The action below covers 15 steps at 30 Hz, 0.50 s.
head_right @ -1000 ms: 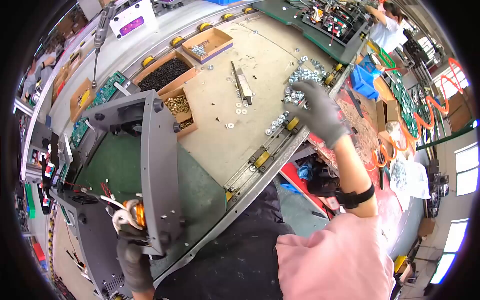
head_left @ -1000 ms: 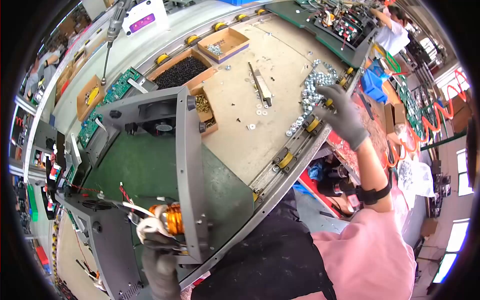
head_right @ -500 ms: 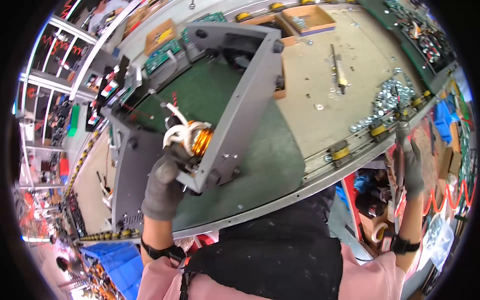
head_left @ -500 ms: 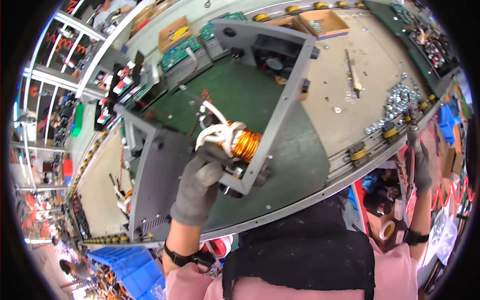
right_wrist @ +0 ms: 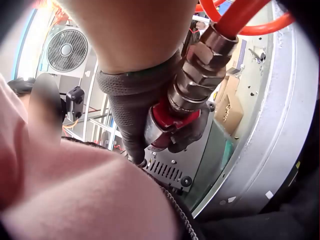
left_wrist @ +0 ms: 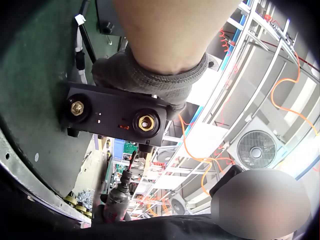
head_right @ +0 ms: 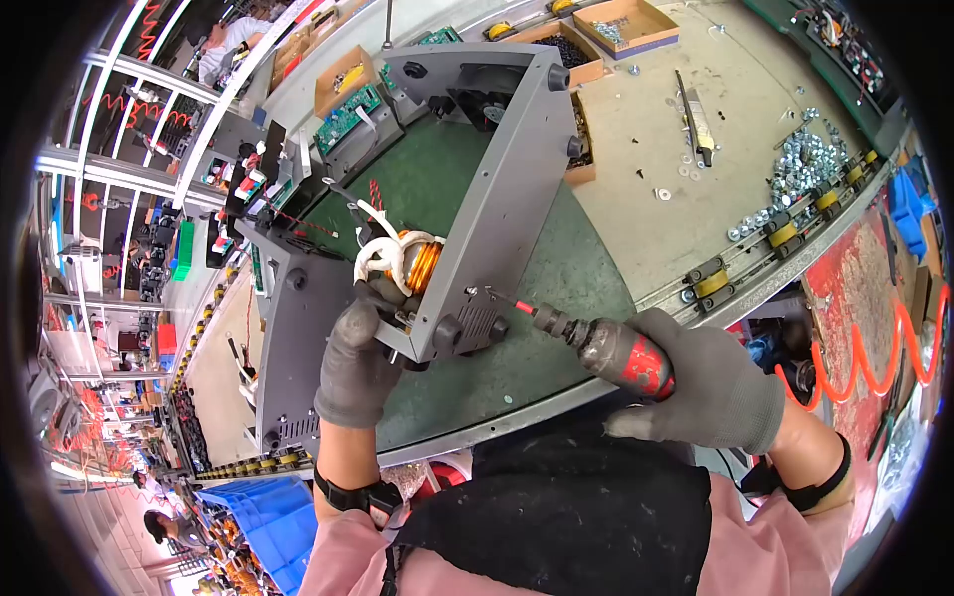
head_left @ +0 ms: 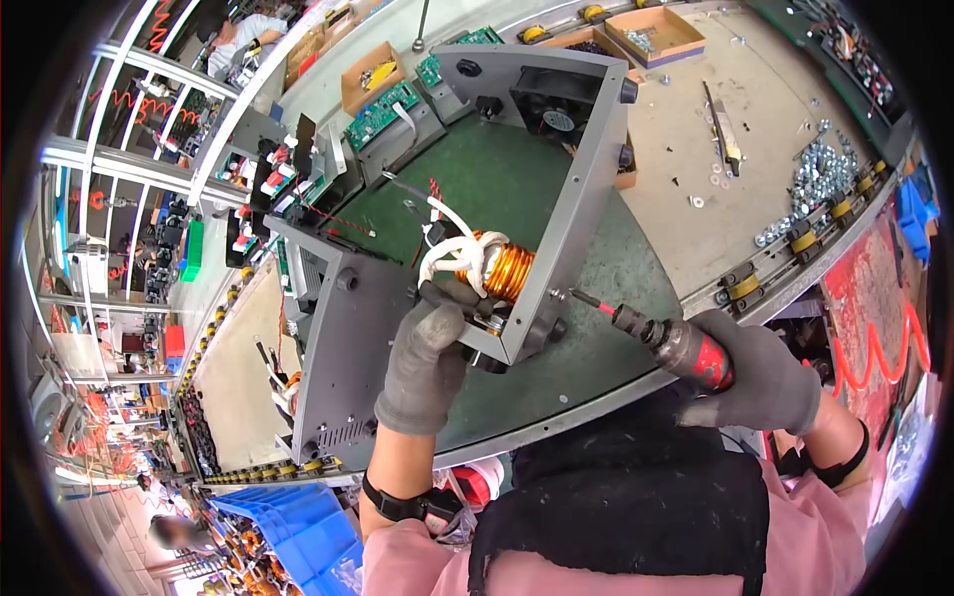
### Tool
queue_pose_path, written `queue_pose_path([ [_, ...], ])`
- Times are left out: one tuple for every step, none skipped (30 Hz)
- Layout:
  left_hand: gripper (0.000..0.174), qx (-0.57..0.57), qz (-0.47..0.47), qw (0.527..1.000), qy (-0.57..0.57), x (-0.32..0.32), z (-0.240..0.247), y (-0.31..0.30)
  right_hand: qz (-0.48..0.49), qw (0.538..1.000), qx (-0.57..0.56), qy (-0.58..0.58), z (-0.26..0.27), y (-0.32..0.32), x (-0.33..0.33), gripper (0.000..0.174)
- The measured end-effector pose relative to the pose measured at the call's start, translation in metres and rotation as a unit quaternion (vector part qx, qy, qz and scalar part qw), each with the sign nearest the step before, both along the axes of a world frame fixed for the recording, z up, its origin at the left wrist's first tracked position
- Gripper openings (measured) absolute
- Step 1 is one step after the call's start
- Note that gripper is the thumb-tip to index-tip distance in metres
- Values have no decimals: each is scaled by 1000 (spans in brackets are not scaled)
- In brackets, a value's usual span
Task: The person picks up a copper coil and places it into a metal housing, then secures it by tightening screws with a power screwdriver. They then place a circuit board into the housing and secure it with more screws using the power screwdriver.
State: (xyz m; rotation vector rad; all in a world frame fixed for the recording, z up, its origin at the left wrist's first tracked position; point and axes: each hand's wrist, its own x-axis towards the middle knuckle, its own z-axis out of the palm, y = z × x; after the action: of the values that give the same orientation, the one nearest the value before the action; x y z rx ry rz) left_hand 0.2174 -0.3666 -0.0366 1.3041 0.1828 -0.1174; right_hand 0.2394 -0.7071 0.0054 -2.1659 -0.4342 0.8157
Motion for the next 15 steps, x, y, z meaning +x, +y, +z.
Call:
queue_pose_path([
  [92, -2, -8, 1000, 2, 0, 0, 1, 10, 1000, 3, -12, -1, 1, 0, 75],
  [92, -2, -8, 1000, 1, -1, 1, 1, 19, 999, 6, -25, -2, 2, 0, 75],
  [93, -5, -12, 1000, 9, -1, 1, 1, 20, 999, 7, -25, -2, 3, 1, 75],
  [93, -9, -16, 1000, 18, 0, 2, 1, 23, 999, 11, -25, -3, 3, 1, 75],
  [93, -9, -17, 1000, 18, 0, 2, 1, 26, 999, 15, -24, -3, 4, 1, 75],
  [93, -5, -20, 1000, 8, 1, 3, 0, 25, 999, 15, -25, -3, 5, 1, 75],
  [93, -1, -23, 1000, -1, 2, 3, -1, 27, 999, 5, -30, -2, 7, 1, 76],
  [93, -1, -23, 1000, -1, 2, 5, -2, 29, 999, -4, -36, -1, 9, 1, 76],
  [94, -6, -29, 1000, -2, 3, 8, -4, 29, 999, -4, -35, 0, 11, 1, 76],
  [95, -11, -35, 999, -3, 4, 12, -8, 27, 999, -18, -41, 2, 13, 0, 75],
  [95, -10, -36, 999, -3, 6, 20, -15, 24, 998, -32, -47, 4, 15, 0, 73],
  [95, -24, -48, 999, -10, 6, 32, -25, 23, 998, -31, -48, 8, 18, -2, 73],
  [96, -35, -62, 997, -16, 7, 38, -30, 33, 995, -69, -70, 11, 22, -5, 69],
  [96, -34, -64, 997, -15, 8, 38, -27, 45, 989, -107, -92, 13, 24, -7, 66],
  [96, -37, -92, 995, -6, 9, 38, -22, 43, 989, -107, -91, 14, 25, -8, 66],
])
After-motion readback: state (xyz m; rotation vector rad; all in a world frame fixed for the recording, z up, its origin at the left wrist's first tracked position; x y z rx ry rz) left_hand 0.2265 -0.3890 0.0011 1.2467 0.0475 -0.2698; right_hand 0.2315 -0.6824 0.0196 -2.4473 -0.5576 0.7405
